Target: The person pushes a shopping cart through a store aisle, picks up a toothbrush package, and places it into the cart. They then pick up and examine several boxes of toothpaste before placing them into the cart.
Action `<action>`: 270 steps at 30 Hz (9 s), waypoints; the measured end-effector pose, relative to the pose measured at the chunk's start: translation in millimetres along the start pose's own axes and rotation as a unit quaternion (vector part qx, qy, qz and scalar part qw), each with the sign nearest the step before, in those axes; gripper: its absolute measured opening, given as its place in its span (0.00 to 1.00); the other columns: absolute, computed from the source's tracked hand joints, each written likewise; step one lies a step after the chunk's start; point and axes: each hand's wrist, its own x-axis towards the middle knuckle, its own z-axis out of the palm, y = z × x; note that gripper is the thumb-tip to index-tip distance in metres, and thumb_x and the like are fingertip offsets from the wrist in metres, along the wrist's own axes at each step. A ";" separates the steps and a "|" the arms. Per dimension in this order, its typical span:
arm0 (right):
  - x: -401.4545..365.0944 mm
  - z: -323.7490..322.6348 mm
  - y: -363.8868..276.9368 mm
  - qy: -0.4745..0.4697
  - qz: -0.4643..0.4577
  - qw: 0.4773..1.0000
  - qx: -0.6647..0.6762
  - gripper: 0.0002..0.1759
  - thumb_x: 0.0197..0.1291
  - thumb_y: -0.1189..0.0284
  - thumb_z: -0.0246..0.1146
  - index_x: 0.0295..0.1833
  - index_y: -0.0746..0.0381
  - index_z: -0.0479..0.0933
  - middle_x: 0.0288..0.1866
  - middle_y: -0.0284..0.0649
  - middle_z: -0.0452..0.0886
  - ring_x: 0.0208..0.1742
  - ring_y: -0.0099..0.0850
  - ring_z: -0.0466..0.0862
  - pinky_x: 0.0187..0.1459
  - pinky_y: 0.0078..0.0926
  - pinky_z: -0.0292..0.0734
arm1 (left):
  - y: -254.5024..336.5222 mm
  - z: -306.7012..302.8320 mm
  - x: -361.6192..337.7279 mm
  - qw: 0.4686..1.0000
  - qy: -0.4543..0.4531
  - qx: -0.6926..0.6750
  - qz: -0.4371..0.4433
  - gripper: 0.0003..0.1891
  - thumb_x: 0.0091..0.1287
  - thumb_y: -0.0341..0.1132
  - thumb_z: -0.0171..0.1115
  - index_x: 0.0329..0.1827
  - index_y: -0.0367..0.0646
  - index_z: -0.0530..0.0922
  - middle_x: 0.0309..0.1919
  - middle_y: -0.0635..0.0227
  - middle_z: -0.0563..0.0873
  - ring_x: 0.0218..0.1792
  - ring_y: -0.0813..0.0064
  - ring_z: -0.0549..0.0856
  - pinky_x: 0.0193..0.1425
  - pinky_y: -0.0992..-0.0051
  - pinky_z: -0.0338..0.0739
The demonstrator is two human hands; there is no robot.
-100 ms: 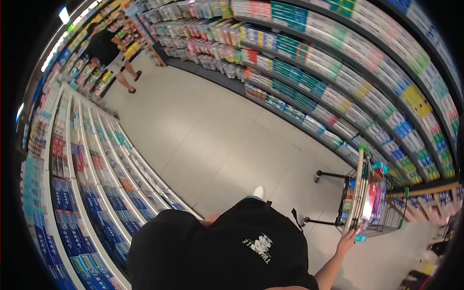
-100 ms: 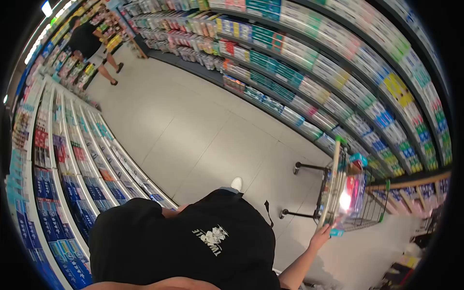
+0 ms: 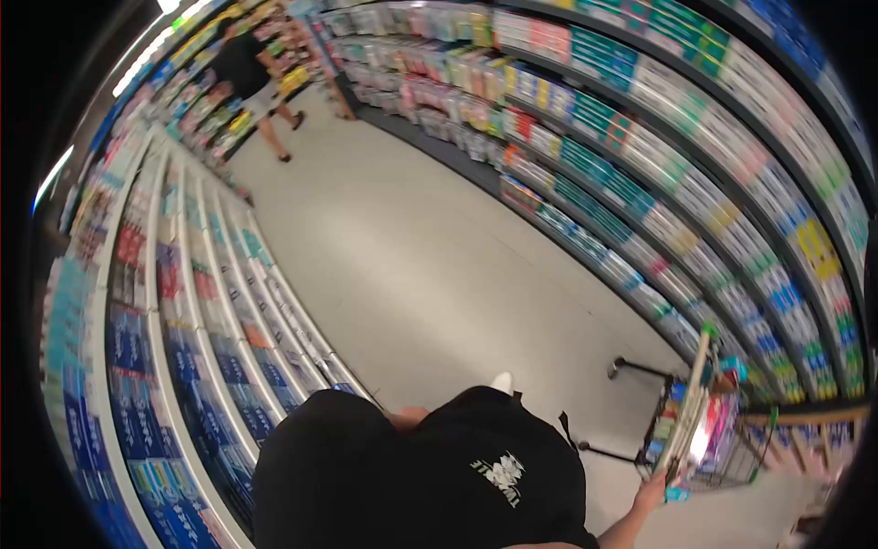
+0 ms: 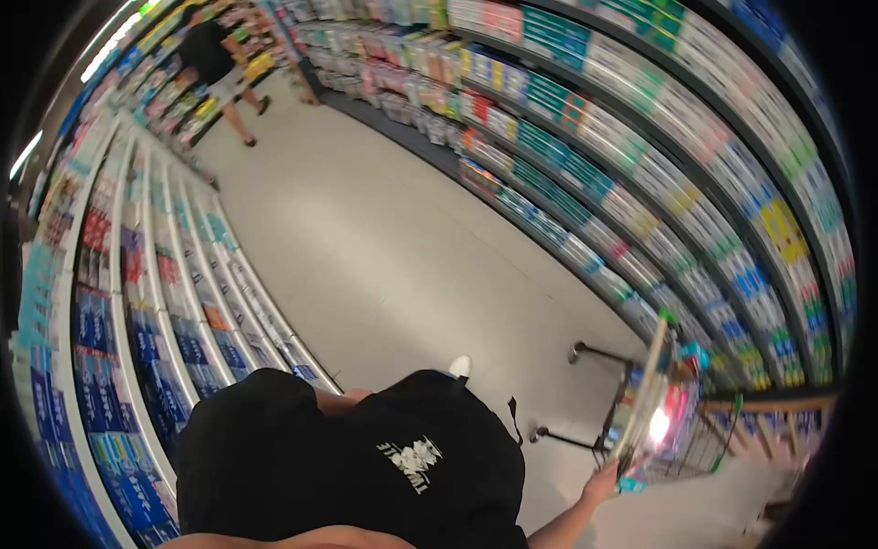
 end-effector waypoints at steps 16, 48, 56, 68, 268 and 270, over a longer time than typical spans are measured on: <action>-53.4 16.8 -96.4 0.012 0.195 0.979 0.054 0.43 0.80 0.36 0.46 0.43 0.69 0.82 0.19 0.41 0.77 0.17 0.34 0.79 0.20 0.38 0.76 | -69.4 -102.1 116.5 0.924 -0.170 0.128 0.317 0.23 0.70 0.49 0.66 0.61 0.44 0.87 0.57 0.49 0.91 0.60 0.49 0.89 0.62 0.54 0.81; -50.8 4.4 -167.1 -0.119 0.243 0.955 -0.120 0.38 0.82 0.44 0.38 0.45 0.53 0.91 0.42 0.48 0.91 0.48 0.50 0.90 0.51 0.52 0.85 | 748.8 -204.3 111.2 0.599 0.130 0.650 0.450 0.30 0.76 0.58 0.47 0.40 0.47 0.93 0.43 0.55 0.94 0.49 0.52 0.92 0.61 0.54 0.81; -13.9 -3.6 -178.7 -0.117 0.294 0.944 -0.087 0.35 0.80 0.44 0.42 0.47 0.52 0.91 0.44 0.48 0.92 0.49 0.50 0.90 0.52 0.51 0.85 | 814.6 -205.5 121.7 0.579 0.042 0.704 0.410 0.24 0.70 0.52 0.51 0.48 0.51 0.93 0.54 0.56 0.92 0.57 0.53 0.90 0.64 0.55 0.83; 40.4 5.7 -183.6 -0.030 0.376 0.923 -0.072 0.28 0.69 0.49 0.49 0.48 0.52 0.91 0.44 0.48 0.92 0.47 0.48 0.91 0.51 0.49 0.86 | 896.9 -200.9 166.1 0.494 -0.064 0.705 0.505 0.21 0.67 0.47 0.50 0.41 0.47 0.91 0.37 0.60 0.94 0.44 0.57 0.92 0.52 0.55 0.84; 48.3 89.6 -252.4 0.244 0.520 0.817 0.048 0.31 0.75 0.47 0.51 0.38 0.59 0.89 0.39 0.51 0.91 0.43 0.53 0.91 0.48 0.54 0.85 | 1012.8 -82.4 134.6 0.339 0.041 0.793 0.505 0.33 0.68 0.60 0.54 0.58 0.40 0.89 0.63 0.48 0.88 0.64 0.50 0.87 0.69 0.55 0.81; 53.7 84.3 -257.4 0.266 0.522 0.809 0.046 0.30 0.75 0.47 0.53 0.37 0.60 0.89 0.37 0.51 0.91 0.41 0.53 0.91 0.46 0.54 0.86 | 1027.6 -69.5 151.9 0.299 0.021 0.833 0.466 0.35 0.68 0.63 0.53 0.60 0.43 0.89 0.64 0.51 0.88 0.65 0.49 0.87 0.69 0.55 0.80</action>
